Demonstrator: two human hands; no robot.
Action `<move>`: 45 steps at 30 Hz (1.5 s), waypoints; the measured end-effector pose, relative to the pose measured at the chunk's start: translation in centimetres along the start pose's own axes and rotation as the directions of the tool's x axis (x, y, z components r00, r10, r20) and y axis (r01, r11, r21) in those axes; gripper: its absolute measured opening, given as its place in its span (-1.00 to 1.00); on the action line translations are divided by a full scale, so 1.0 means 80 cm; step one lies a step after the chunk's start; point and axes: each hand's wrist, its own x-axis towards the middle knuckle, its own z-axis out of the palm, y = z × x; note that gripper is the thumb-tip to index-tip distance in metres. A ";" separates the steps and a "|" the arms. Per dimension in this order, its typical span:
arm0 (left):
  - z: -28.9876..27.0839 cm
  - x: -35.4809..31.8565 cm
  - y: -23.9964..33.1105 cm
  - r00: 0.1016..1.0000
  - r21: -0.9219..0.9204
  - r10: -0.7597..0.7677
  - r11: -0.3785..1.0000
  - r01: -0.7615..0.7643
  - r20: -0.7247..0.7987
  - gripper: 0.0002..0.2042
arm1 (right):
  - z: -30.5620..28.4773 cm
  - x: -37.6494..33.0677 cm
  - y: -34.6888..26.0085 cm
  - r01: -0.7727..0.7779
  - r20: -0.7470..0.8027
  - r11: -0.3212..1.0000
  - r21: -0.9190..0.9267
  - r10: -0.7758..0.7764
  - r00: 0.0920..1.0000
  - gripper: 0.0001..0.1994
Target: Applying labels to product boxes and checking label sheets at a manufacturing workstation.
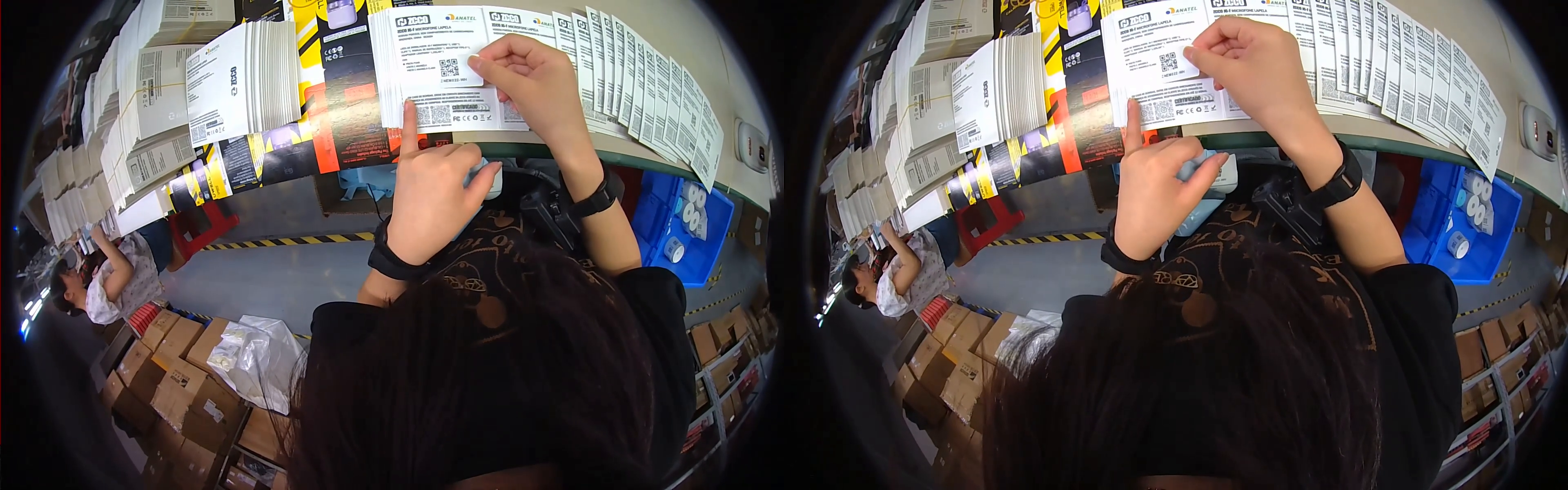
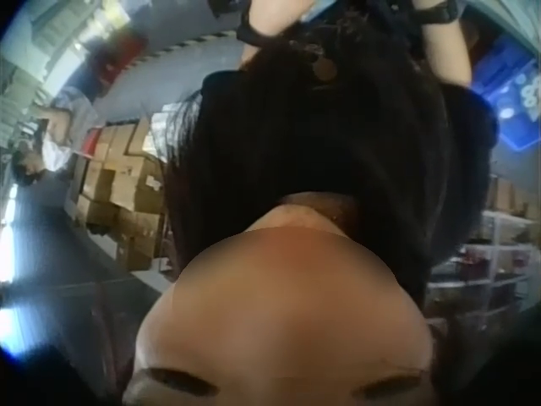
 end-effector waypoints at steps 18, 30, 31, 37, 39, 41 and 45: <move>0.002 0.001 -0.003 1.000 0.002 0.013 1.000 -0.013 -0.004 -0.81 | 0.003 -0.001 -0.001 0.019 -0.022 1.000 -0.022 -0.020 1.000 -0.88; 0.000 0.002 -0.002 1.000 0.004 0.000 1.000 0.000 0.015 -0.82 | 0.004 -0.002 -0.002 0.050 -0.034 0.996 -0.076 -0.053 0.998 -0.89; 0.000 0.002 -0.002 1.000 0.005 0.001 1.000 -0.001 0.015 -0.82 | 0.004 -0.002 -0.002 0.040 -0.038 0.996 -0.077 -0.044 0.998 -0.89; -0.001 0.002 0.000 1.000 0.019 0.005 1.000 -0.005 0.021 -0.82 | 0.008 0.000 0.003 0.157 -0.061 0.951 -0.267 -0.180 0.982 -0.84; -0.002 0.002 0.001 1.000 0.012 -0.021 1.000 0.021 0.021 -0.82 | 0.009 -0.001 0.004 0.213 -0.059 0.909 -0.359 -0.250 0.966 -0.82; -0.003 0.003 0.000 0.998 -0.012 -0.063 0.998 0.063 0.025 -0.83 | 0.010 -0.002 0.005 0.259 -0.037 0.807 -0.530 -0.327 0.944 -0.77; -0.001 0.003 0.000 0.999 0.060 -0.043 0.997 0.041 0.023 -0.83 | 0.013 -0.004 0.006 0.281 -0.034 0.755 -0.592 -0.371 0.928 -0.71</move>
